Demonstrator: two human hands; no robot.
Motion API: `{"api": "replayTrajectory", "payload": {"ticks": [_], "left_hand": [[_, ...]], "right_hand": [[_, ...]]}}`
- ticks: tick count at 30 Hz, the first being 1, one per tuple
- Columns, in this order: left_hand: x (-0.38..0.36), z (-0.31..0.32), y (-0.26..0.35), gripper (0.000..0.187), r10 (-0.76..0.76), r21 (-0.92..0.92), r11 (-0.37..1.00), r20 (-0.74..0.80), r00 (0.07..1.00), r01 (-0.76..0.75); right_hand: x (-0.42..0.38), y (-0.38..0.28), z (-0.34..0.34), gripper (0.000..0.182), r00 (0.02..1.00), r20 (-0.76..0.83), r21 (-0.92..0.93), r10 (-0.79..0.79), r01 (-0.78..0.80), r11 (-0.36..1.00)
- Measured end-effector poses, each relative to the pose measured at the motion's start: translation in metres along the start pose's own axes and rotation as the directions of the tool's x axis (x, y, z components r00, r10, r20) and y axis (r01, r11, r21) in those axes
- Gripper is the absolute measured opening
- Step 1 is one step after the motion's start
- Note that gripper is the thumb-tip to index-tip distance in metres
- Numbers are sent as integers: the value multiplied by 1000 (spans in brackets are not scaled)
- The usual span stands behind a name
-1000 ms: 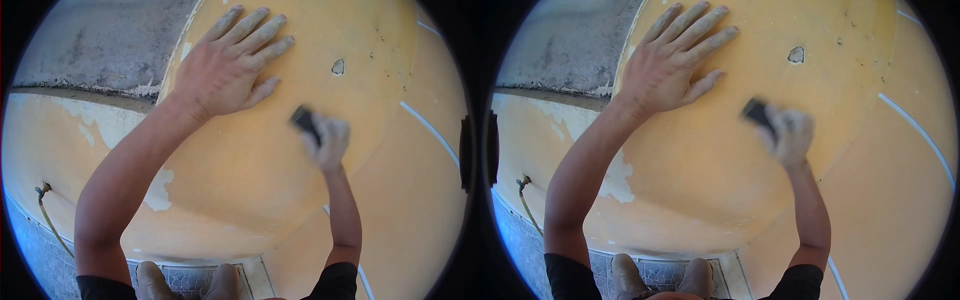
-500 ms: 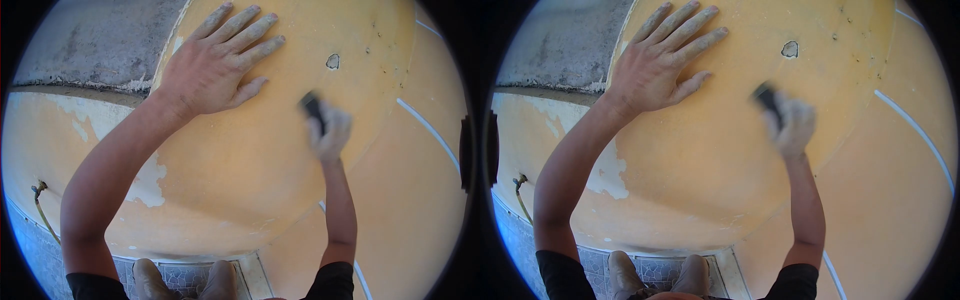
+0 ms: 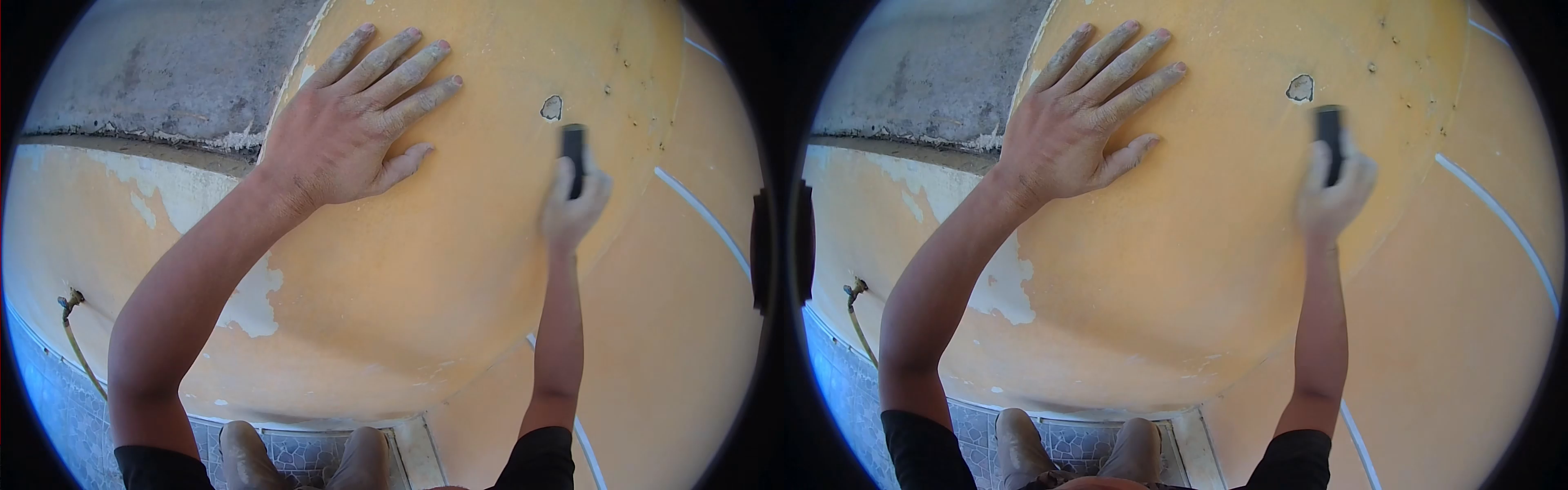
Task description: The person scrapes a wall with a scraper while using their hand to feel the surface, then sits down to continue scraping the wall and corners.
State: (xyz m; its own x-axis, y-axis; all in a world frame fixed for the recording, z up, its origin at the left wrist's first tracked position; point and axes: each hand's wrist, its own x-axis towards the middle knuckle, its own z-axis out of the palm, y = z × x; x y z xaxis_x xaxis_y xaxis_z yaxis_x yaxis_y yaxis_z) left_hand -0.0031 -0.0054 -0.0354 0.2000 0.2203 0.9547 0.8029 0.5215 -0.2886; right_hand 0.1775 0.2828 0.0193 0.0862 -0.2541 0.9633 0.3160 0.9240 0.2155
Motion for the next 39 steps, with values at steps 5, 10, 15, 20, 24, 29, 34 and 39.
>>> {"api": "replayTrajectory", "payload": {"ticks": [5, 10, 15, 20, 24, 29, 34, 39], "left_hand": [[0, 1, 0, 63, -13, -3, 1000, -8, 1000, 13], [-1, 1, -1, 66, -7, -34, 999, -24, 1000, 6], [-13, -2, -1, 65, -32, -60, 998, -9, 999, 32], [-17, -4, -4, 65, -20, -51, 998, -1, 1000, 20], [-22, -6, -2, 66, -41, -58, 997, 12, 999, 42], [-34, -10, -4, 66, -75, -43, 996, 14, 997, 76], [-44, -17, -3, 65, -83, -32, 996, 53, 995, 84], [-55, -22, -2, 66, -101, 27, 995, 55, 993, 100]], "right_hand": [[-24, -23, 9, 39, 988, -93, -7, -121, 121, 993], [-77, -52, -27, 43, 652, 334, 264, -681, 629, 731], [-25, 2, 6, 40, 996, -74, 3, 40, -40, 999], [-64, -51, -6, 39, 949, 110, 188, -295, 271, 944], [-74, -41, -16, 41, 787, 204, 179, -582, 555, 812], [-19, -7, 2, 43, 932, -61, 209, 357, -337, 918], [-76, -62, -22, 47, 829, 225, 231, -512, 465, 855], [-26, -18, 2, 44, 956, 37, 101, -291, 286, 953]]}}
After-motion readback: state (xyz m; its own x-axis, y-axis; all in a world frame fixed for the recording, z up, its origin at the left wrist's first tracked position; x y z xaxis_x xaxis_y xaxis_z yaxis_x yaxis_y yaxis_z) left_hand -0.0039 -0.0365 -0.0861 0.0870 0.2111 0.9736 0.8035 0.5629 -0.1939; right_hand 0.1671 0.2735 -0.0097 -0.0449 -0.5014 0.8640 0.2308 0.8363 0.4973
